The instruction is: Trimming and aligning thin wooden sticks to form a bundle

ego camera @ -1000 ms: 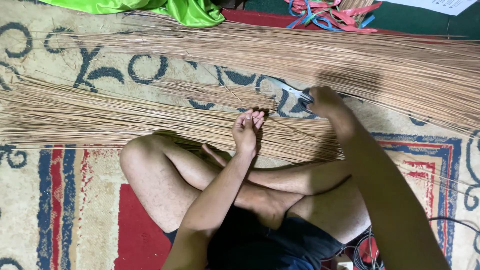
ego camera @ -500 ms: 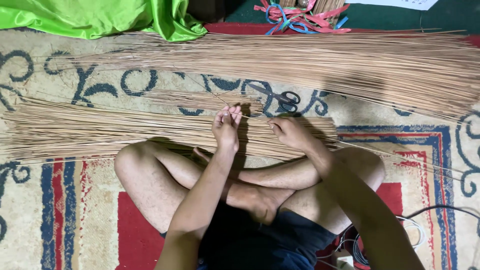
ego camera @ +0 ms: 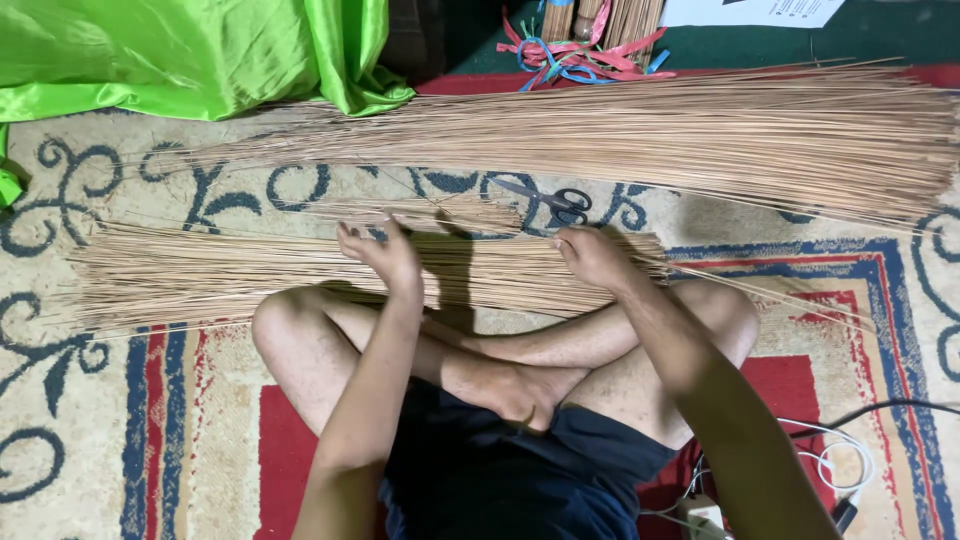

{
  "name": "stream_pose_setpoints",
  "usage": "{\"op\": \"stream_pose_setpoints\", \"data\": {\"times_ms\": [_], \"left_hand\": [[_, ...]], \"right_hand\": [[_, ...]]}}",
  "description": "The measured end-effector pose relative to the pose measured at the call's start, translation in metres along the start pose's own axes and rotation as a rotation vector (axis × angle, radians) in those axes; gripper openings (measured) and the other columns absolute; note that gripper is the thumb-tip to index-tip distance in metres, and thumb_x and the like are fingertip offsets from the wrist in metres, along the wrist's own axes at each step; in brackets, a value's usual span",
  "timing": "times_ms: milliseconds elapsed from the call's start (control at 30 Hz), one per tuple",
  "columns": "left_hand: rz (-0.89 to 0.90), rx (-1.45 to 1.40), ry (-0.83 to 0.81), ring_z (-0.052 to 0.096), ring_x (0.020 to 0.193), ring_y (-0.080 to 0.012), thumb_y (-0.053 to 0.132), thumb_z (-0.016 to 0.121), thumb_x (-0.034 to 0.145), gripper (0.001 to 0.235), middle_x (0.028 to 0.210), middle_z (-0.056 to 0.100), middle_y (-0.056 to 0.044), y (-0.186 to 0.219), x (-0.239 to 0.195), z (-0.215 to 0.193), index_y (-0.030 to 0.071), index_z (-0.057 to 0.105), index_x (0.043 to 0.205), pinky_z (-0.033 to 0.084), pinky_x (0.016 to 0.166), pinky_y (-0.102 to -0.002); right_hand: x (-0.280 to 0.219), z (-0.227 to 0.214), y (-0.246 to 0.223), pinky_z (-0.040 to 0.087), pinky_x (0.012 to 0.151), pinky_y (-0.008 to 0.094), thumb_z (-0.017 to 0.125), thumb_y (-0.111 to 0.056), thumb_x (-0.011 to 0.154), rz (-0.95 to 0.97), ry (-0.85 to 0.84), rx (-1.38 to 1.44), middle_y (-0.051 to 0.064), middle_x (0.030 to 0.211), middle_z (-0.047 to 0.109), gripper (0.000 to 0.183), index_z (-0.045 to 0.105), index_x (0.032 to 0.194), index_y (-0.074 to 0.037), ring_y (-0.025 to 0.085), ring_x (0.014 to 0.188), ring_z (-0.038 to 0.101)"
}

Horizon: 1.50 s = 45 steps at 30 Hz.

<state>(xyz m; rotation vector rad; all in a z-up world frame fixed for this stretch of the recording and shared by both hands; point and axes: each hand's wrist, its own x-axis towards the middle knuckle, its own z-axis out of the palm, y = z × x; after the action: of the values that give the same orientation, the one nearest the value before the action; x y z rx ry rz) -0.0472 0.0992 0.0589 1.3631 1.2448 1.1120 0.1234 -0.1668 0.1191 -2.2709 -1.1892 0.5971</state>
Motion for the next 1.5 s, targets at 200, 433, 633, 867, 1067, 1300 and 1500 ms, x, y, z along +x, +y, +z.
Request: {"op": "stream_pose_setpoints", "data": {"times_ms": [200,433,633,867,1067,1300,1500], "left_hand": [[0.800,0.680,-0.916,0.049,0.140,-0.0181,0.015,0.056,0.099,0.040,0.136,0.060,0.003,0.068,-0.067,0.009,0.024,0.059,0.138,0.010,0.121,-0.070],[1.006,0.940,-1.041,0.076,0.097,-0.0156,0.014,0.063,0.094,0.019,0.095,0.078,0.001,0.053,-0.058,0.012,0.024,0.073,0.106,0.027,0.119,-0.053],[0.860,1.083,-1.046,0.076,0.093,-0.0204,0.022,0.062,0.102,0.016,0.088,0.077,-0.006,0.016,0.020,-0.035,0.018,0.077,0.101,0.023,0.120,-0.058],[0.862,1.055,-1.019,0.075,0.103,-0.0252,0.016,0.059,0.103,0.018,0.105,0.078,-0.010,0.028,0.007,-0.040,0.014,0.076,0.108,0.031,0.116,-0.056],[0.940,0.953,-1.114,0.076,0.101,-0.0258,0.012,0.058,0.096,0.019,0.105,0.077,-0.007,0.040,-0.076,0.011,0.016,0.071,0.108,0.051,0.099,-0.046],[0.943,0.963,-1.061,0.077,0.093,-0.0230,0.018,0.055,0.099,0.020,0.097,0.077,-0.002,0.018,-0.056,0.005,0.022,0.072,0.109,0.051,0.093,-0.040],[0.970,1.047,-0.935,0.077,0.093,-0.0266,0.027,0.058,0.102,0.022,0.101,0.077,-0.007,0.000,0.015,-0.046,0.017,0.072,0.114,0.051,0.093,-0.042]], "right_hand": [[0.007,0.024,-0.014,0.056,0.082,0.052,0.055,-0.015,0.099,-0.056,-0.022,0.019,0.025,0.091,0.070,0.021,0.073,0.098,-0.004,0.048,0.096,0.068],[-0.008,0.003,-0.037,0.054,0.087,0.055,0.053,-0.015,0.100,-0.060,-0.076,0.055,0.030,0.096,0.069,0.022,0.070,0.101,-0.001,0.051,0.101,0.066],[-0.024,-0.014,0.026,0.055,0.090,0.054,0.055,-0.017,0.099,0.022,-0.072,-0.080,0.025,0.096,0.070,0.021,0.071,0.101,-0.004,0.047,0.103,0.067],[-0.022,0.002,0.034,0.056,0.086,0.052,0.056,-0.017,0.099,-0.016,-0.002,-0.110,0.023,0.094,0.069,0.021,0.072,0.103,-0.004,0.045,0.100,0.068],[-0.009,0.033,-0.028,0.058,0.084,0.048,0.055,-0.016,0.100,-0.060,-0.007,-0.054,0.020,0.094,0.070,0.022,0.073,0.105,-0.004,0.042,0.097,0.070],[-0.006,0.044,0.005,0.057,0.084,0.050,0.056,-0.013,0.097,-0.063,0.033,-0.097,0.018,0.095,0.067,0.020,0.071,0.107,-0.004,0.044,0.097,0.069],[-0.019,0.043,0.062,0.056,0.082,0.049,0.056,-0.022,0.095,-0.020,0.109,-0.332,0.011,0.091,0.064,0.016,0.070,0.099,-0.014,0.038,0.097,0.070]]}}
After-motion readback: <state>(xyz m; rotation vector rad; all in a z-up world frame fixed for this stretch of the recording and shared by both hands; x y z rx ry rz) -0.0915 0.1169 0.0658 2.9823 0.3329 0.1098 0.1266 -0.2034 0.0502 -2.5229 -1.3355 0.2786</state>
